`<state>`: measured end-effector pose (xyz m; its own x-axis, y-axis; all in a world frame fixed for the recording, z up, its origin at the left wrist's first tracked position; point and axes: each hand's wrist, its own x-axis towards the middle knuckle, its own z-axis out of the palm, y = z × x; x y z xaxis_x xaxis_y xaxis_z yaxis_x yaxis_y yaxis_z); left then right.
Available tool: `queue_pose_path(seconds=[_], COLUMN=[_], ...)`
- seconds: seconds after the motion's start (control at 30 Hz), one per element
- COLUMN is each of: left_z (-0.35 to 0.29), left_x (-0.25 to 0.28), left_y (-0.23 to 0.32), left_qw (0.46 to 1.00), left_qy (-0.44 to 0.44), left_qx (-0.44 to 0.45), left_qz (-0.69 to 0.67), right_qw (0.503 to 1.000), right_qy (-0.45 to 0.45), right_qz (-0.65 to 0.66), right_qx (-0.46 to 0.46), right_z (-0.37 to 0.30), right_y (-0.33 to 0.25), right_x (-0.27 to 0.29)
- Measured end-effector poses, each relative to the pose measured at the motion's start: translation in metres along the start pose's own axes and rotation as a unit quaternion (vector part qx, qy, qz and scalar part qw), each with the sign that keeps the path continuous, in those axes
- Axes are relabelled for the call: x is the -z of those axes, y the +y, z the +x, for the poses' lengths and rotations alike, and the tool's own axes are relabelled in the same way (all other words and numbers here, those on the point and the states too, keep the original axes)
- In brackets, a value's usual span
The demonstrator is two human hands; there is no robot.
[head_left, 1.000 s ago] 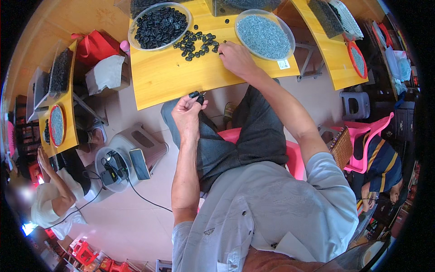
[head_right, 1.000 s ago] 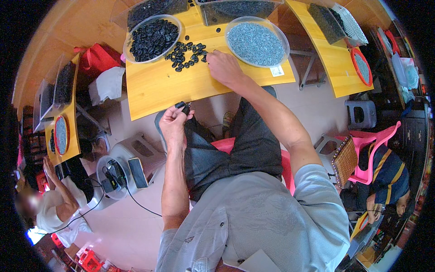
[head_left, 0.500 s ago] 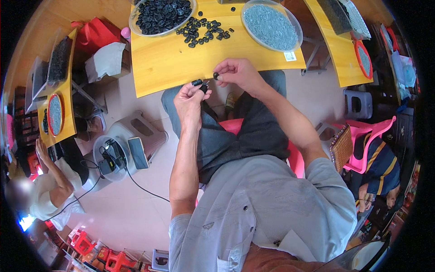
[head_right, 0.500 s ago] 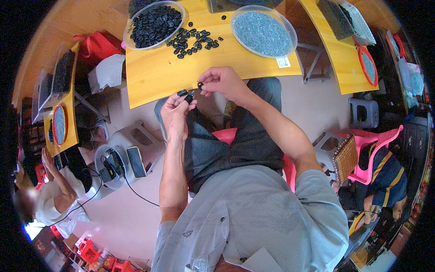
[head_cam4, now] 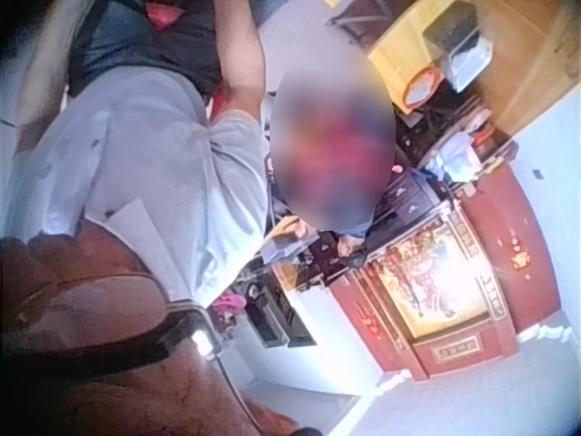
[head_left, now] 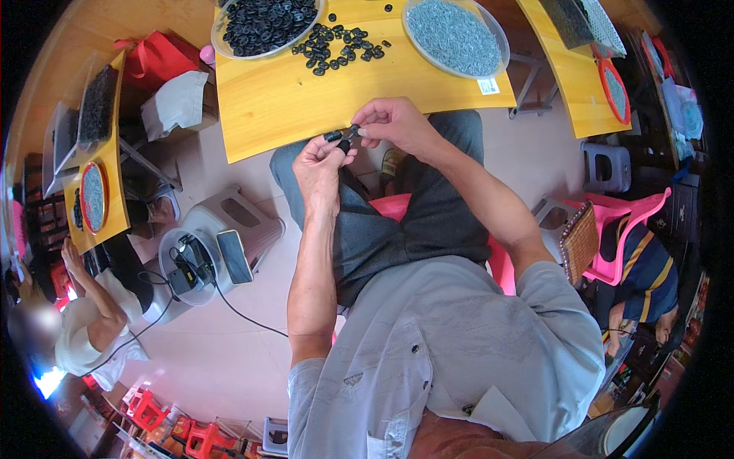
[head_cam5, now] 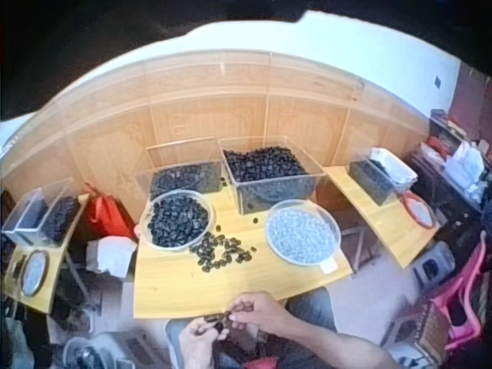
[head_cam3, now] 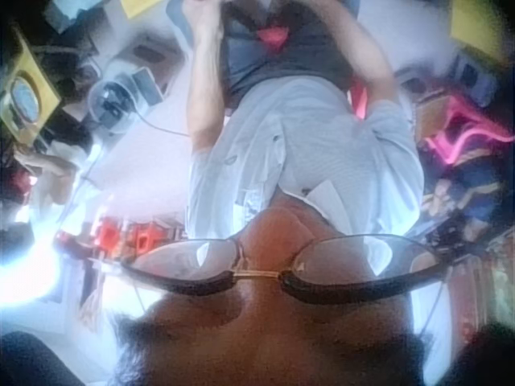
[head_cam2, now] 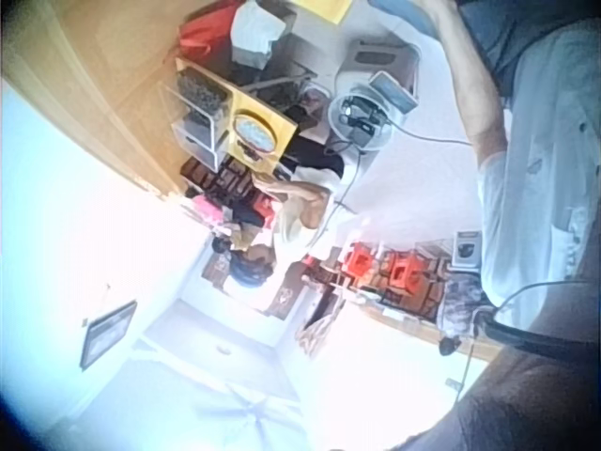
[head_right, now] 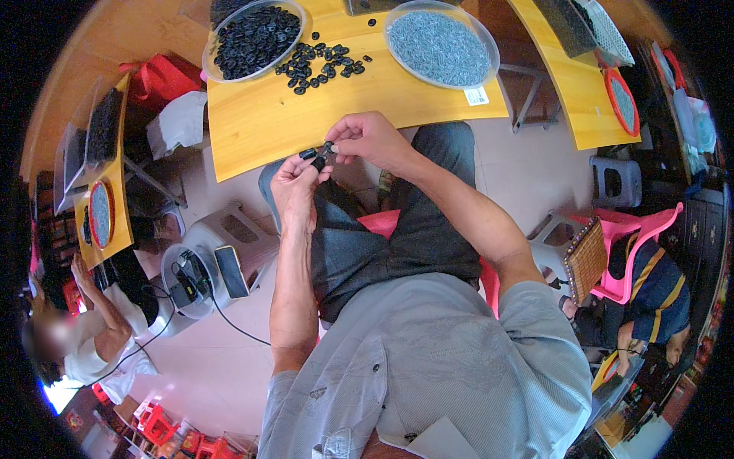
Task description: The person sits down at a table and assembles plastic cord locks by inserting small components into the lock bodies by hand.
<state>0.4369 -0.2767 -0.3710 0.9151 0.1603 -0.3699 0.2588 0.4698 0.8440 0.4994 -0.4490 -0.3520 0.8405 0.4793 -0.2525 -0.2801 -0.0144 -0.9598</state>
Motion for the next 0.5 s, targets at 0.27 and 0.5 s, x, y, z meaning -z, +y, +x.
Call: queue_pose_path(seconds=[0.27,0.5], left_z=[-0.0022,-0.0001], left_x=[-0.0058,-0.0030], left_y=[0.0056,0.0038], left_qw=[0.999,1.000], left_qy=[-0.013,-0.008], left_qx=[0.003,0.010], left_qz=[0.041,0.019], right_qw=[1.000,0.999], right_qy=[-0.016,-0.018], right_qz=[-0.005,-0.032], right_qx=[0.012,0.013], right_z=[0.0033,0.0037], right_y=[0.0072,0.0080], right_x=[-0.0028,-0.0044])
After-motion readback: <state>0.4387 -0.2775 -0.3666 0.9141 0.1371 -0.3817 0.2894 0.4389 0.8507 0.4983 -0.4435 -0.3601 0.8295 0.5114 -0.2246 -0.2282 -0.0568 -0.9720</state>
